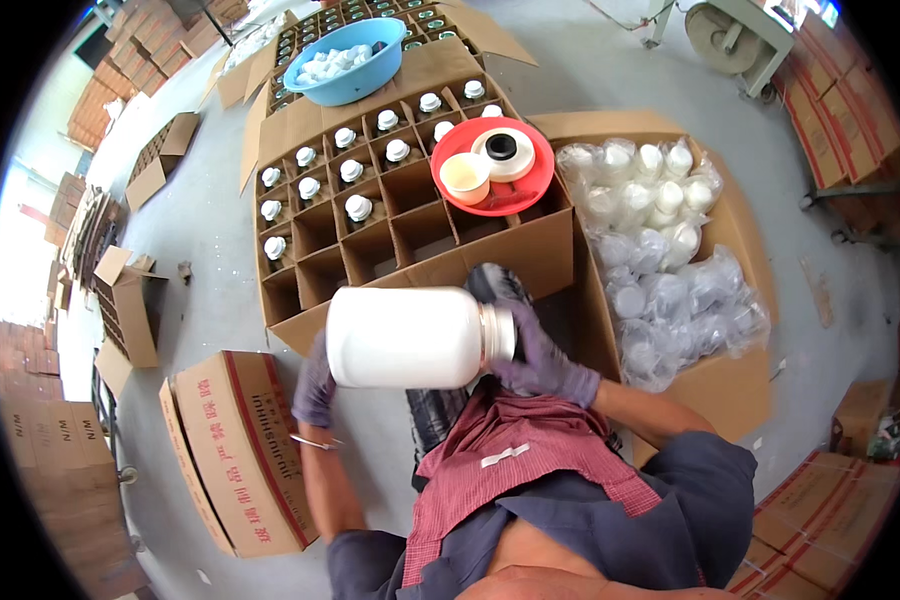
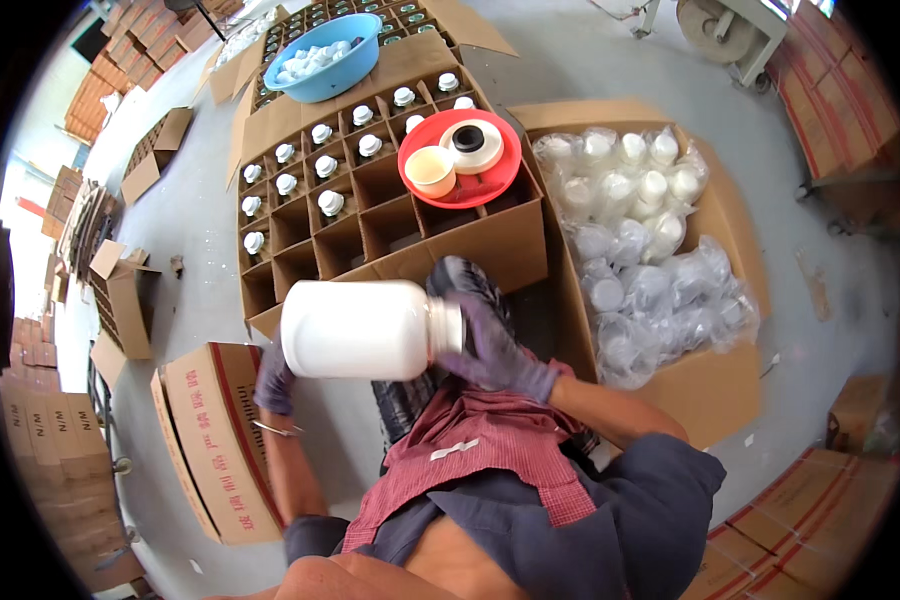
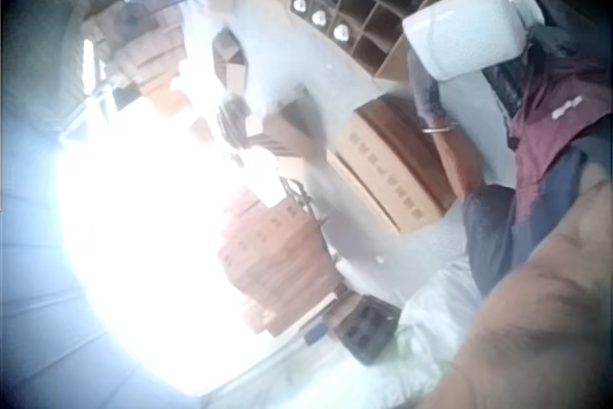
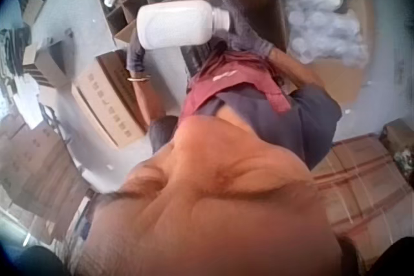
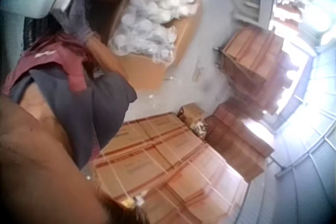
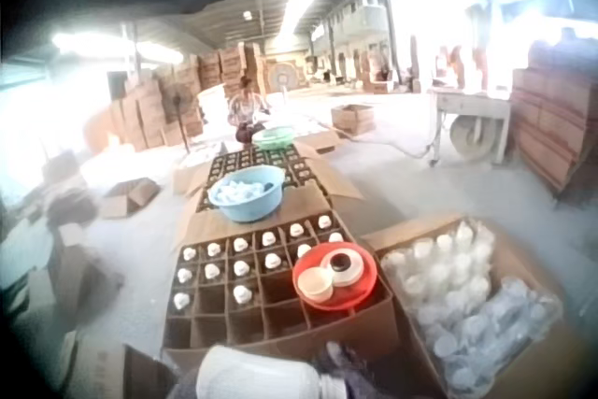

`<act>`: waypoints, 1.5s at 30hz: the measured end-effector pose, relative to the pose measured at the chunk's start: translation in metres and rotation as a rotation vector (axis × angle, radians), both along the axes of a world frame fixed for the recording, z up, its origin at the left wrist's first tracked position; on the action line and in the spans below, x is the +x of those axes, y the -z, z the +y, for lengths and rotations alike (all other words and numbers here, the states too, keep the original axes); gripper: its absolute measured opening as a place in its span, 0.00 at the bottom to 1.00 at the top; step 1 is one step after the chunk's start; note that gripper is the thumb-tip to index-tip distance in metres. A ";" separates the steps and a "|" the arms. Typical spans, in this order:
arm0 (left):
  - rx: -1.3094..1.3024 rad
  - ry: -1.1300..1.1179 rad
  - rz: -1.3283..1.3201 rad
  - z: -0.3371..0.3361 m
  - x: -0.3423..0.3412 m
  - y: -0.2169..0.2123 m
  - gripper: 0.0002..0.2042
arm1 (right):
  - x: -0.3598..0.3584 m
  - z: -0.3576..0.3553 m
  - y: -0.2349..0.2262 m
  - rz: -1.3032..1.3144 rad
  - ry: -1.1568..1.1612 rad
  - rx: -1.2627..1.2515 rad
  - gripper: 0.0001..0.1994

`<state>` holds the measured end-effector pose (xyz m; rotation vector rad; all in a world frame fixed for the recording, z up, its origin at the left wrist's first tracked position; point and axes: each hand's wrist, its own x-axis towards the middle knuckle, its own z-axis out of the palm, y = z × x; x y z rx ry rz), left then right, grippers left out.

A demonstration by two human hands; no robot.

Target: The person assembles thermos flasks by inserting glass liners into plastic housings, placing foam padding, and securing them with screw-on components before packing the finished items into a cardboard box.

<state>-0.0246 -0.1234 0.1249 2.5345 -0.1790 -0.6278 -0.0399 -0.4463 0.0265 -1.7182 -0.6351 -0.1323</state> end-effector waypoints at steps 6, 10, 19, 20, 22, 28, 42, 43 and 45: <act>0.323 0.487 -0.068 -0.100 0.025 0.053 0.24 | 0.056 -0.015 -0.024 0.017 -0.451 -1.022 0.16; 0.173 0.457 -0.024 -0.102 0.029 0.061 0.30 | 0.166 -0.018 -0.032 -0.402 0.221 -0.492 0.14; 0.105 0.296 -0.107 -0.120 0.040 0.051 0.27 | 0.360 -0.052 0.006 -0.134 0.019 -1.200 0.27; 0.107 0.229 -0.117 -0.117 0.040 0.049 0.26 | 0.359 -0.047 -0.004 -0.117 -0.002 -1.260 0.27; -0.266 -0.080 -0.383 -0.086 0.040 0.052 0.15 | 0.321 -0.020 -0.030 -0.498 0.256 -1.098 0.25; -1.848 -0.408 0.324 -0.127 0.103 -0.003 0.24 | 0.193 0.014 -0.107 -0.832 0.088 -0.440 0.24; -1.399 -0.431 -0.270 -0.112 0.056 0.007 0.26 | 0.139 0.028 -0.089 -0.419 0.080 -0.186 0.30; -1.685 -0.561 0.010 -0.113 0.054 -0.001 0.27 | 0.136 0.027 -0.103 -0.672 0.026 -0.344 0.28; -1.786 -0.456 0.185 -0.114 0.044 -0.006 0.32 | 0.134 0.028 -0.112 -0.905 -0.014 -0.541 0.27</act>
